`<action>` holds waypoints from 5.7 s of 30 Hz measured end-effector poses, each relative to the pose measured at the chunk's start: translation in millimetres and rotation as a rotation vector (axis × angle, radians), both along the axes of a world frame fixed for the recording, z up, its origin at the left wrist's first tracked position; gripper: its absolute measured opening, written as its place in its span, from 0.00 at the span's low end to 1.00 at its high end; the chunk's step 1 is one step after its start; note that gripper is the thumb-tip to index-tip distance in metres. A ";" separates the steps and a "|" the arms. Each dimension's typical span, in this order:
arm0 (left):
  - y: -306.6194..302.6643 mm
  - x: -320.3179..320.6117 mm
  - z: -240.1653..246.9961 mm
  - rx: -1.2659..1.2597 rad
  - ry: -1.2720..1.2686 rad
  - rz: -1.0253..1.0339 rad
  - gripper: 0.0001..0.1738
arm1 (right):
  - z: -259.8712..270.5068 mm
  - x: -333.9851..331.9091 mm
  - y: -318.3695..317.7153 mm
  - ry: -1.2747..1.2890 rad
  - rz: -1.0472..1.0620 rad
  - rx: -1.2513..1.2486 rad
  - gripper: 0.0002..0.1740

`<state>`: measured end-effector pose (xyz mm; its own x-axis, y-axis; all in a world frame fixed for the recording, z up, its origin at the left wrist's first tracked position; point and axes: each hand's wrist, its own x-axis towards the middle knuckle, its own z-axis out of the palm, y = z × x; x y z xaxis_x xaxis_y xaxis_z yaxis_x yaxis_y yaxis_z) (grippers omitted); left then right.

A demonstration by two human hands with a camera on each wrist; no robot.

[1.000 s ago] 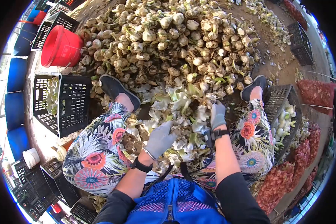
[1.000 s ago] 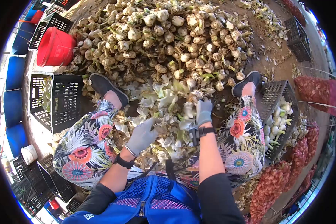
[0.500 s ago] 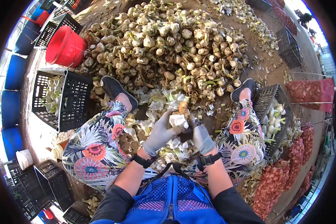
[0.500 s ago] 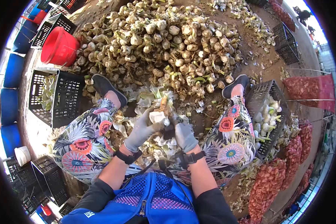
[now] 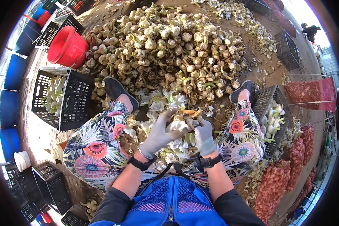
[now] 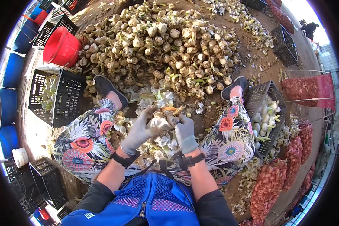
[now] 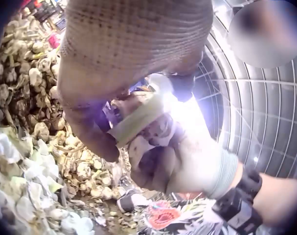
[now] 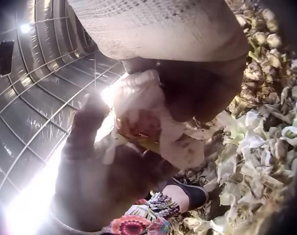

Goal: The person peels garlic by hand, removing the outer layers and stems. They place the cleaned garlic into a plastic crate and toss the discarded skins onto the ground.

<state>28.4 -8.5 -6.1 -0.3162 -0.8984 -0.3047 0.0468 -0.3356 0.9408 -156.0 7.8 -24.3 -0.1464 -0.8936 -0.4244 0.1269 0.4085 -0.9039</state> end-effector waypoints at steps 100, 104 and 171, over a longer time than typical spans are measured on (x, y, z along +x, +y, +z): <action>9.5 0.3 -6.8 0.070 0.045 0.289 0.11 | -22.4 -30.6 5.6 -0.460 -0.270 0.063 0.15; 1.1 18.3 6.8 0.165 0.194 0.433 0.11 | -37.2 -67.8 9.3 -0.588 -0.386 0.119 0.23; -2.7 -5.2 9.0 -0.026 -0.346 -0.138 0.20 | 38.7 3.8 13.1 0.764 0.017 -0.589 0.09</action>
<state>23.1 -11.2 2.9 -0.3173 -0.8634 -0.3923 -0.3192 -0.2922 0.9015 -152.2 20.9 14.4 -0.1826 -0.9372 0.2971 -0.5826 -0.1403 -0.8005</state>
